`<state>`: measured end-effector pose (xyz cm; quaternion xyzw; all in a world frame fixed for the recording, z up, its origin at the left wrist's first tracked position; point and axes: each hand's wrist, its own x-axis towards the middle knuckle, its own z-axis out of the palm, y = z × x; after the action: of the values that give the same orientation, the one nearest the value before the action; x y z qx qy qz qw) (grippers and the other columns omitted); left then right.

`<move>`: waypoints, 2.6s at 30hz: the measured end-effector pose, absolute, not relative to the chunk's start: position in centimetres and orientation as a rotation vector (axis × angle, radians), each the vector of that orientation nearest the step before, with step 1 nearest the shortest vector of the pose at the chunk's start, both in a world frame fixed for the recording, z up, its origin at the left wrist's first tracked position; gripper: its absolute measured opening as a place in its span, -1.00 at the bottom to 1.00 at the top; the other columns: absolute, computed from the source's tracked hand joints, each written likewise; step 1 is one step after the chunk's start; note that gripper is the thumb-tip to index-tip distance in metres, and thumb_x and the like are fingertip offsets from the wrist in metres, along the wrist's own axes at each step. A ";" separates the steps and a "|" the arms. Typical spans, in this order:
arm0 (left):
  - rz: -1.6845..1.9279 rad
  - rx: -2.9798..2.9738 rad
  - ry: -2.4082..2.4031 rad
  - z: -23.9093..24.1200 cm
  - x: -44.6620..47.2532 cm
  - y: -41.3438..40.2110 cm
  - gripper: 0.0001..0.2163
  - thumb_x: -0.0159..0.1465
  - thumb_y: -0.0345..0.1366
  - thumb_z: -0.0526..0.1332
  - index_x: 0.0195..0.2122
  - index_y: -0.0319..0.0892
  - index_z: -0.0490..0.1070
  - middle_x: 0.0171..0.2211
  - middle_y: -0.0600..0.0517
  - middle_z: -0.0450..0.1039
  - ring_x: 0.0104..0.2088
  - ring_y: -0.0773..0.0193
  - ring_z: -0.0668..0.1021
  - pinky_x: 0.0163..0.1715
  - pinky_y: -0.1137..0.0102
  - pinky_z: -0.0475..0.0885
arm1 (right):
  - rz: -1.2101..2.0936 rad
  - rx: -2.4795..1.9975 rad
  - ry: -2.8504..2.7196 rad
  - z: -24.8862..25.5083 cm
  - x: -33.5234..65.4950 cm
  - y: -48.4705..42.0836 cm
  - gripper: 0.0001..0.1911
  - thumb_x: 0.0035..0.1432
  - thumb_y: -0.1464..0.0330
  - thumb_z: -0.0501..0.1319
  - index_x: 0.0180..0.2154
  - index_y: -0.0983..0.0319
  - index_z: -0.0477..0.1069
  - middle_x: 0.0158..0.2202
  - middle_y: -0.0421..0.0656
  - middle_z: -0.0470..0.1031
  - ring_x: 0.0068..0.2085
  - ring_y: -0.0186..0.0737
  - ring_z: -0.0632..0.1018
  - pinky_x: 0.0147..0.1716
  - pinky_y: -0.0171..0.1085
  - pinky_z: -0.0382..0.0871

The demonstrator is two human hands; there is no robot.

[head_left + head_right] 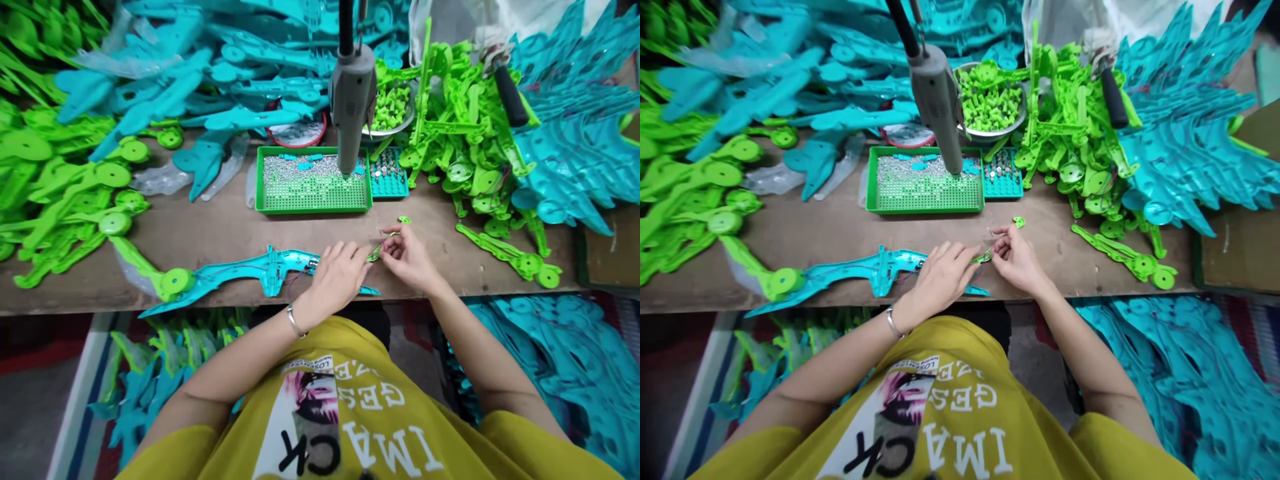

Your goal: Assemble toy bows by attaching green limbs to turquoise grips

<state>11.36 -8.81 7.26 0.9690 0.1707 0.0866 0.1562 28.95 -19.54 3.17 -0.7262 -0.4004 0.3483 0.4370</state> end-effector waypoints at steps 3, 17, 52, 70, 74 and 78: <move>0.171 2.789 0.437 6.4 11.9 -8.9 -0.72 0.48 -0.24 0.10 0.13 -0.18 0.42 -0.15 -0.06 0.52 -0.10 0.07 0.49 -0.13 0.19 0.36 | 0.839 -1.822 -1.026 3.2 28.7 -19.6 -0.55 0.07 0.40 0.26 0.00 0.13 0.22 -0.37 -0.29 0.47 -0.40 -0.31 0.49 -0.36 -0.28 0.39; -0.045 2.916 0.261 5.2 12.0 -8.9 -0.69 0.52 -0.27 0.00 0.18 -0.19 0.36 -0.12 -0.08 0.50 -0.07 0.06 0.47 -0.18 0.19 0.35 | 0.765 -1.739 -0.905 2.2 28.5 -20.1 -0.59 0.08 0.36 0.30 -0.04 0.13 0.26 -0.38 -0.28 0.46 -0.42 -0.33 0.48 -0.42 -0.30 0.40; -0.125 3.012 -0.090 5.6 12.9 -7.9 -0.84 0.39 -0.45 0.11 -0.03 -0.24 0.37 0.39 -0.19 0.16 -0.04 0.07 0.45 -0.20 0.22 0.46 | 0.466 -1.915 -1.052 1.6 31.6 -21.1 -0.83 0.13 0.42 0.25 -0.18 0.17 0.43 -0.32 -0.20 0.54 -0.37 -0.28 0.54 -0.31 -0.26 0.47; -0.179 3.008 -0.293 6.2 14.2 -7.4 -0.82 0.43 -0.45 0.03 -0.04 -0.26 0.38 0.30 -0.24 0.28 0.00 0.08 0.46 -0.12 0.21 0.47 | 0.437 -1.924 -1.185 2.9 32.7 -20.2 -0.84 0.17 0.43 0.22 -0.19 0.17 0.50 -0.26 -0.16 0.67 -0.31 -0.21 0.67 -0.22 -0.21 0.59; -0.181 2.991 -0.276 6.2 14.1 -7.5 -0.82 0.42 -0.47 0.04 -0.03 -0.26 0.37 0.29 -0.23 0.29 0.01 0.08 0.46 -0.11 0.22 0.48 | 0.466 -1.878 -1.162 2.6 33.1 -20.4 -0.82 0.22 0.41 0.21 -0.14 0.17 0.51 -0.23 -0.13 0.69 -0.23 -0.19 0.70 -0.13 -0.17 0.60; -0.193 2.996 -0.270 6.3 14.1 -7.5 -0.82 0.43 -0.47 0.03 -0.03 -0.26 0.37 0.26 -0.23 0.32 0.00 0.08 0.46 -0.13 0.22 0.49 | 0.475 -1.851 -1.142 2.3 33.1 -20.3 -0.74 0.21 0.40 0.23 -0.04 0.18 0.44 -0.20 -0.13 0.68 -0.24 -0.21 0.69 -0.16 -0.20 0.60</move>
<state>14.11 -7.50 6.31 0.9919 -0.0893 -0.0640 0.0634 33.08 -20.27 2.32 -0.7459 -0.4601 0.1914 0.4419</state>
